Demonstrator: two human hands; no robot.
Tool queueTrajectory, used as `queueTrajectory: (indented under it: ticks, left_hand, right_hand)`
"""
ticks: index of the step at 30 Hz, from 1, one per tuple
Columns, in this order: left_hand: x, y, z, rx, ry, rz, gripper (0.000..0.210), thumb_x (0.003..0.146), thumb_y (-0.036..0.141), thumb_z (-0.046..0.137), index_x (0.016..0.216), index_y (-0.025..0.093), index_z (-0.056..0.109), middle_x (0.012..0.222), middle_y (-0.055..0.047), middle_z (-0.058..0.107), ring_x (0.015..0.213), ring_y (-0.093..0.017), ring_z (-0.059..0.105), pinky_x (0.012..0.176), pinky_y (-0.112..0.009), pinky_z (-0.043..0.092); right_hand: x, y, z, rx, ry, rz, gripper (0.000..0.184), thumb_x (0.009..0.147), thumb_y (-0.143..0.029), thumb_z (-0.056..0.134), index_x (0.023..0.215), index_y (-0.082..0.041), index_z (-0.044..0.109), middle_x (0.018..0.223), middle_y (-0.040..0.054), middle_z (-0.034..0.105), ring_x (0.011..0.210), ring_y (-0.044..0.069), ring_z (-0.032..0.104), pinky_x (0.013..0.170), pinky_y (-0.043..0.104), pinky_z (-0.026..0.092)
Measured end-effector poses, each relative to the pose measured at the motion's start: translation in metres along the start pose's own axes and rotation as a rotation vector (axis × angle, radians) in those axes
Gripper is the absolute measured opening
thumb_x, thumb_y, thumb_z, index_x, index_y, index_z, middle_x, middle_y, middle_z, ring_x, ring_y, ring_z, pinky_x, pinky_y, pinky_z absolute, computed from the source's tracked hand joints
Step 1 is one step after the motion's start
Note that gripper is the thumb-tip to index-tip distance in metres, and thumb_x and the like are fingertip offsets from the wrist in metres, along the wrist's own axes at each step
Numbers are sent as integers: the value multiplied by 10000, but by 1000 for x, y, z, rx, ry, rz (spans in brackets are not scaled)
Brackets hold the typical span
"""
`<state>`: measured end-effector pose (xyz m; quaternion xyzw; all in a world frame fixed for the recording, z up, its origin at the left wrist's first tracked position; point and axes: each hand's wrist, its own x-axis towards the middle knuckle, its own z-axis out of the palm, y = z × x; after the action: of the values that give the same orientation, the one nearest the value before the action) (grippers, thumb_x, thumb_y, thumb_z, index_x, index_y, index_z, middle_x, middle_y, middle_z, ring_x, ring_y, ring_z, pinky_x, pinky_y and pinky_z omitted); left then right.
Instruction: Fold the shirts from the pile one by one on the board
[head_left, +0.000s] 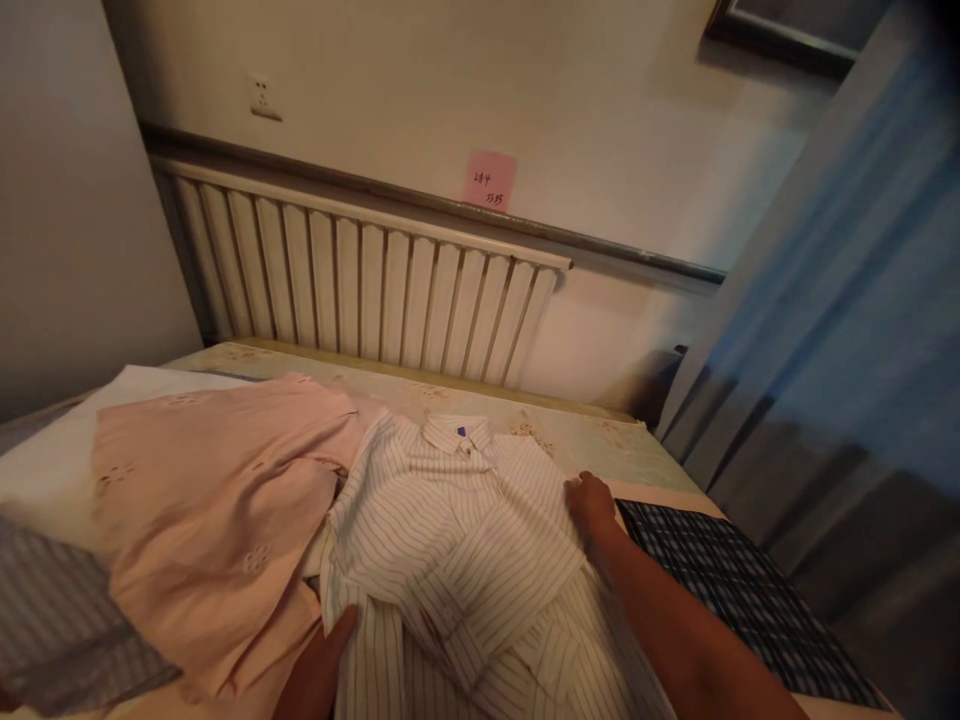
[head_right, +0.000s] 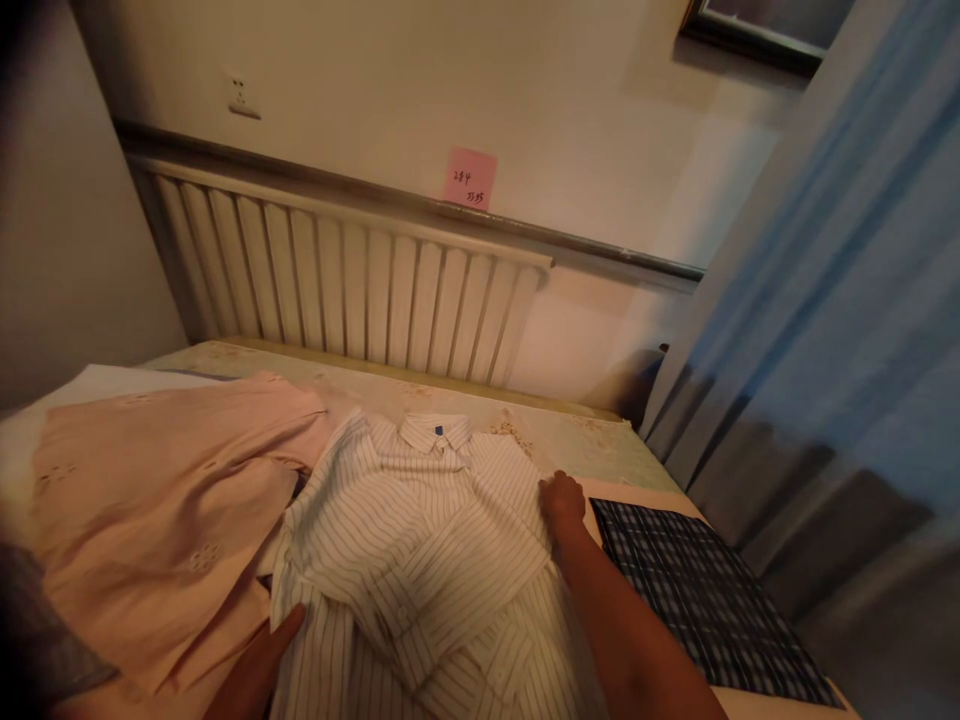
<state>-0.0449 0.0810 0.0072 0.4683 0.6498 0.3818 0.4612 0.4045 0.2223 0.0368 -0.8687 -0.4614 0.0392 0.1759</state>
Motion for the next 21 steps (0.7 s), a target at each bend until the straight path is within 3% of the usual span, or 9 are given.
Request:
queueTrajectory:
  ticks: [8, 11, 14, 21]
  left_hand:
    - [12, -4, 5, -102, 20, -110, 354, 895, 407, 576, 1181, 198, 584, 1207, -62, 603, 1051, -224, 604, 875, -409, 526]
    - [15, -3, 6, -156, 23, -154, 425, 887, 478, 537, 1192, 188, 598, 1104, -72, 686, 1004, -260, 657, 865, -410, 533]
    - [15, 1, 7, -224, 12, -183, 512, 858, 521, 518, 1204, 156, 613, 962, -81, 741, 935, -315, 695, 825, -418, 551]
    - [5, 17, 10, -409, -49, -175, 531, 715, 496, 668, 1145, 185, 652, 957, -75, 754, 972, -313, 689, 856, -423, 556]
  right_hand:
    - [43, -5, 15, -23, -131, -22, 328, 837, -379, 593, 1013, -118, 686, 1080, 152, 688, 1012, 241, 633, 771, 272, 430]
    - [60, -9, 16, -23, -172, -22, 259, 819, -324, 670, 984, -126, 685, 1068, 111, 690, 992, 208, 633, 808, 266, 450]
    - [71, -5, 11, -35, -143, 52, 270, 887, -372, 623, 1051, -158, 646, 1118, 78, 656, 989, 192, 626, 865, 355, 493]
    - [60, 48, -19, -109, 77, 306, 318, 875, -194, 481, 1111, -89, 668, 1072, 269, 657, 1021, 332, 650, 730, 373, 492]
